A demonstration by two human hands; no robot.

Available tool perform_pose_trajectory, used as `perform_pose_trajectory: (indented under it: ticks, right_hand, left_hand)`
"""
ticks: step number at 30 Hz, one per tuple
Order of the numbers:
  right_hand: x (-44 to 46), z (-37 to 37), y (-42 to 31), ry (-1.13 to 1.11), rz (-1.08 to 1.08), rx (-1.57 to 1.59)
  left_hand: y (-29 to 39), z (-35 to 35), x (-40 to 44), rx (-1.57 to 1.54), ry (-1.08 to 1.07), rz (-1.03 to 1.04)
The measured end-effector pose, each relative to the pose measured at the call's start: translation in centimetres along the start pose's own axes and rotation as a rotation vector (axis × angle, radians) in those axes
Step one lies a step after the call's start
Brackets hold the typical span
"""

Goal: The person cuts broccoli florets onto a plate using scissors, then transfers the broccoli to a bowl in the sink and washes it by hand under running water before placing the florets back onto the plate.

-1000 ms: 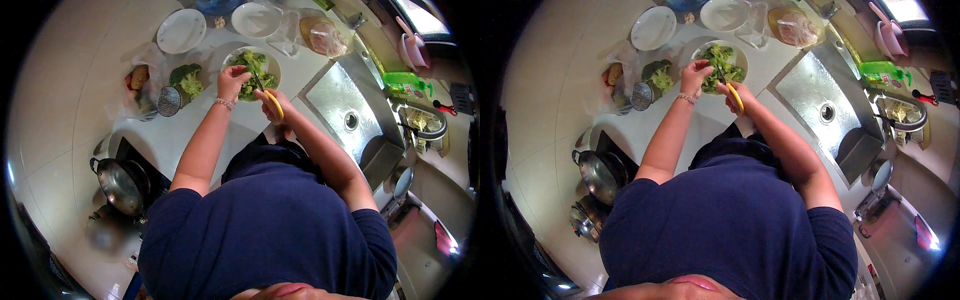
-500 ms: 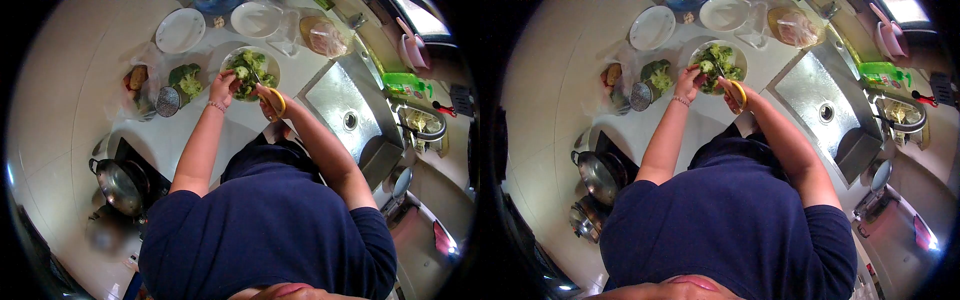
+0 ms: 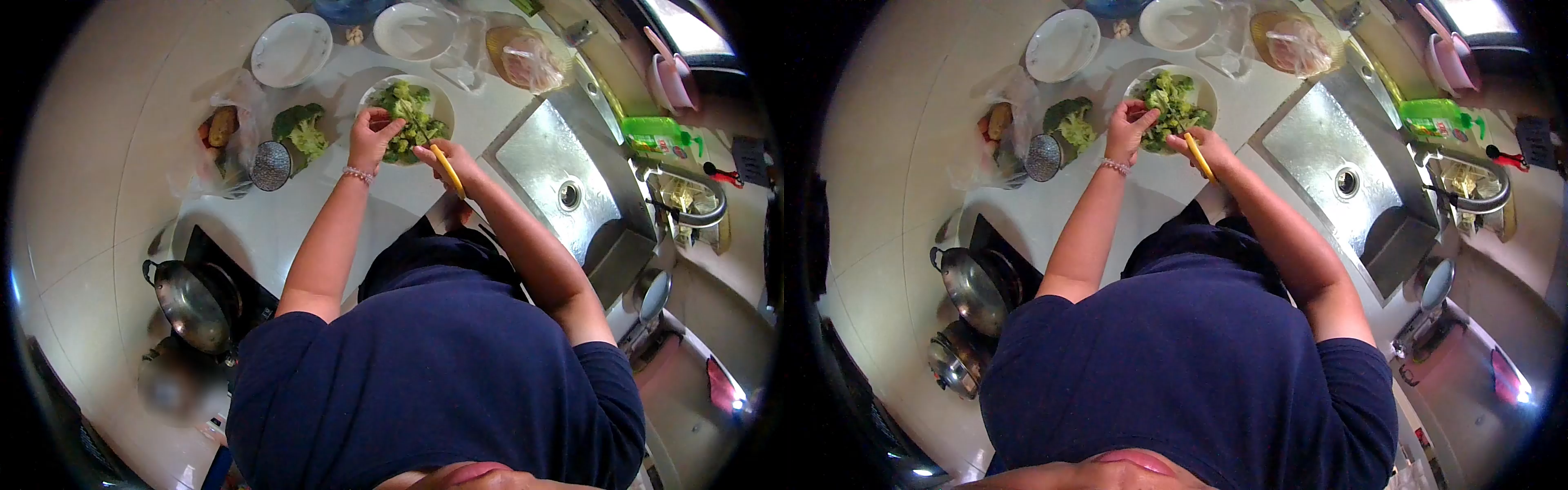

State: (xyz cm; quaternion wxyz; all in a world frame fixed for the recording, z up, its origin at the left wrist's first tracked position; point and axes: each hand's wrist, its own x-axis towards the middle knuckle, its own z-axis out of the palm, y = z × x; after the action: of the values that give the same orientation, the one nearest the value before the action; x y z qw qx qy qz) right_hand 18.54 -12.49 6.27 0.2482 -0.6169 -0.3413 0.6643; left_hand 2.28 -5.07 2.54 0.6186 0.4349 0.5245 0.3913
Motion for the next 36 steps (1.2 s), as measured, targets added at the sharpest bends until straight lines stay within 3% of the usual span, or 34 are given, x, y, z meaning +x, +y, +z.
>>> perform_pose_trajectory:
  ticks: [4,11,14,19,31,36]
  right_hand:
    - [-0.4,-0.1,0.5,0.016,-0.077,-0.077]
    - [-2.6,-0.4,0.6,-0.128,0.121,0.13]
    - [-2.1,-0.3,0.8,-0.149,0.072,0.196]
    - [-2.0,0.0,0.4,-0.114,-0.007,0.173]
    - [-0.7,0.9,0.3,-0.046,-0.031,0.002]
    - [-1.1,0.5,-0.1,-0.07,0.069,0.145]
  left_hand:
    - [0.8,0.4,-0.4,0.008,-0.012,0.112]
    - [0.6,0.6,-0.6,-0.103,-0.01,0.158]
    - [0.4,0.9,-0.6,0.053,0.035,0.235]
    - [-0.1,0.8,-0.5,0.046,0.109,0.206]
    - [0.6,1.7,-1.4,0.409,0.123,0.27]
    - [0.5,1.4,-1.0,0.502,0.117,0.335]
